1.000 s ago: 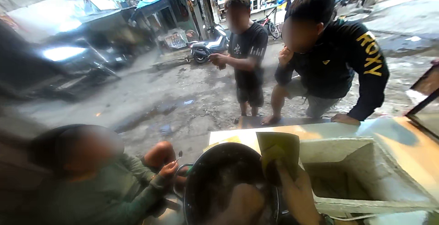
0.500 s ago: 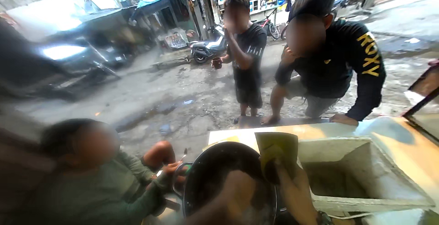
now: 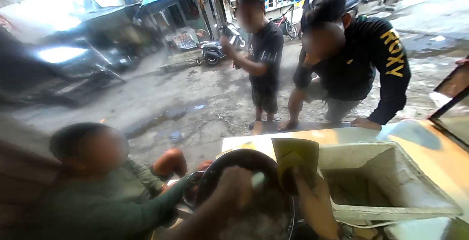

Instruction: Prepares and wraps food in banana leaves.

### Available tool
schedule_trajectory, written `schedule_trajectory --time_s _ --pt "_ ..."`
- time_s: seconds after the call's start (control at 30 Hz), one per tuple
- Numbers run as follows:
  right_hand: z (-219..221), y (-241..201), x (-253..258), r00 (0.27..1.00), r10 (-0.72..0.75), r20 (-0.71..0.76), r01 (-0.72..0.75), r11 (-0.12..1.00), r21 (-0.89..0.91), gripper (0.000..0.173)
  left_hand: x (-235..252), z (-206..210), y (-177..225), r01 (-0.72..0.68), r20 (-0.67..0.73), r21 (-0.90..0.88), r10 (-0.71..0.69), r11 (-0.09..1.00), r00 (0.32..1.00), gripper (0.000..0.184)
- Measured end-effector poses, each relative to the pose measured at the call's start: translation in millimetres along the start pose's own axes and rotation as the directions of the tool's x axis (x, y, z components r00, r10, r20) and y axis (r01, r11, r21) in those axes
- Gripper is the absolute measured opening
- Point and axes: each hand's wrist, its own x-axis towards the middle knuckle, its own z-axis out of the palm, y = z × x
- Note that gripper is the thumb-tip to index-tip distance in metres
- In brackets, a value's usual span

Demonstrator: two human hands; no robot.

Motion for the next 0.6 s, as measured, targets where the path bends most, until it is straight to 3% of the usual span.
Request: schedule_trajectory --time_s 0.07,0.17,0.4,0.6 --pt "0 0 0 1.0 0.014 0.005 -0.014 1.0 0.012 0.021 13 -4 -12 0.118 0.013 0.019 -0.118 0.993 0.993 0.031" --pt "1 0 0 1.0 0.012 0.01 -0.012 1.0 -0.004 0.021 32 11 -17 0.135 0.015 -0.027 -0.135 0.99 0.991 0.034" --pt "0 1 2 1.0 -0.003 0.005 0.003 1.0 -0.003 0.02 58 32 -27 -0.059 0.032 -0.075 0.062 0.995 0.998 0.043" --pt "1 -1 1 1.0 -0.006 0.019 0.006 1.0 0.005 0.021 80 51 -31 -0.223 0.092 -0.225 0.248 0.949 0.964 0.033"
